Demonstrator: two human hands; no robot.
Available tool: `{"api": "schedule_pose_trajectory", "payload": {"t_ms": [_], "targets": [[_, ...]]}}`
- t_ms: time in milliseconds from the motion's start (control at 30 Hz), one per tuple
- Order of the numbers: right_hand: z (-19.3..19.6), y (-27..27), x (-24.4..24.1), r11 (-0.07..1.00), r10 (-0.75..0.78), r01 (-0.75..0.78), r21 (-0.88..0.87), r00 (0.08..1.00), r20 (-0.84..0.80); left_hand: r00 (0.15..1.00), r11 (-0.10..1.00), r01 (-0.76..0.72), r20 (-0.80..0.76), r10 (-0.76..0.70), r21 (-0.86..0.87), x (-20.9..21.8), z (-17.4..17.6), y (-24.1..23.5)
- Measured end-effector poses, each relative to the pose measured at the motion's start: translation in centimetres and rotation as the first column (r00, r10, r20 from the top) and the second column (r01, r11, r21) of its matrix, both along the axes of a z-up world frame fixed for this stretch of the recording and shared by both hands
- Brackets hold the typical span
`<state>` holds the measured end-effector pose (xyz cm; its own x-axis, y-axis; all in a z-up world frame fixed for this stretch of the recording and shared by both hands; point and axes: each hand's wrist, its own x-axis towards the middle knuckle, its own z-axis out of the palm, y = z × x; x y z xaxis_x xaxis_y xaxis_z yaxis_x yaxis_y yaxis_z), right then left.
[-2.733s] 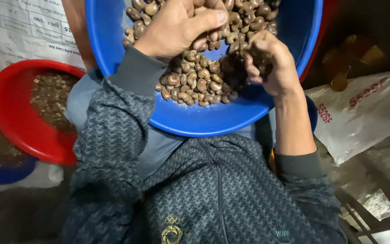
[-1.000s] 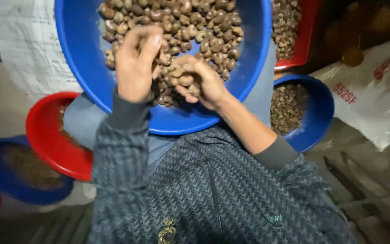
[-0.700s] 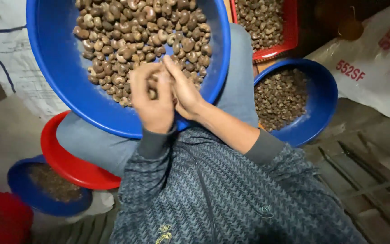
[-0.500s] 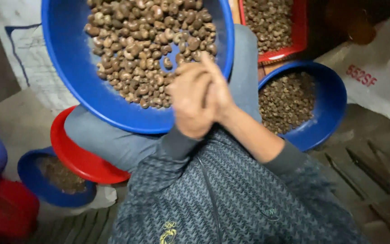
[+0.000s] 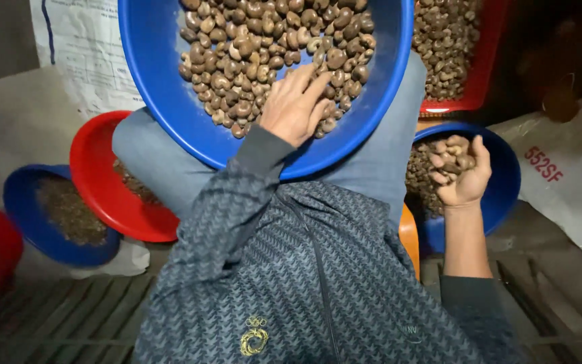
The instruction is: The person sits with a blue basin of cashews on their lap and sorts the nuts by hand. They pick up handfuls of cashews, sift through them, and transfer selected portions into a red basin on the floor to the left.
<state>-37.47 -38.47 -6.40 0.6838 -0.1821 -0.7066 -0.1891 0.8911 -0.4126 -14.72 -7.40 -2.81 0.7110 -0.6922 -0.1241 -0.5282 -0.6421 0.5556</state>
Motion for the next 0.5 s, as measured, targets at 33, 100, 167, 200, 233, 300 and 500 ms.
{"api": "schedule_pose_trajectory", "payload": {"t_ms": [33,100,167,200,233,300,500], "targets": [[-1.7,-0.8,-1.7,1.0,0.006,-0.006,-0.005,1.0,-0.003,1.0,1.0,-0.006,-0.003,0.006,-0.005,-0.3,-2.2,0.5],[-5.1,-2.6,-5.1,0.996,-0.018,0.002,-0.089,0.983,-0.184,0.944,0.958,0.18,0.236,-0.232,0.222,-1.0,-6.7,1.5],[-7.9,-3.5,-8.6,0.99,0.008,-0.042,-0.138,0.972,-0.237,0.95,0.934,0.245,0.13,-0.285,0.259,-0.8,-5.4,2.4],[-9.4,-4.1,-10.3,0.98,0.026,-0.08,-0.182,0.958,-0.285,0.941,0.903,0.316,0.024,-0.337,0.291,-0.7,-4.8,2.9],[-10.4,-4.3,-11.8,0.98,0.035,-0.09,-0.177,0.956,-0.291,0.944,0.905,0.31,0.017,-0.329,0.293,-0.6,-4.5,4.1],[-12.5,-4.9,-14.6,0.968,0.042,-0.176,-0.181,0.818,-0.573,0.942,0.89,0.316,0.002,-0.335,0.329,-0.1,-3.8,6.3],[-13.0,-3.2,-16.0,0.893,0.064,-0.385,-0.232,0.62,-0.782,0.944,0.917,0.205,0.178,-0.278,0.344,0.5,-1.1,11.4]]}}
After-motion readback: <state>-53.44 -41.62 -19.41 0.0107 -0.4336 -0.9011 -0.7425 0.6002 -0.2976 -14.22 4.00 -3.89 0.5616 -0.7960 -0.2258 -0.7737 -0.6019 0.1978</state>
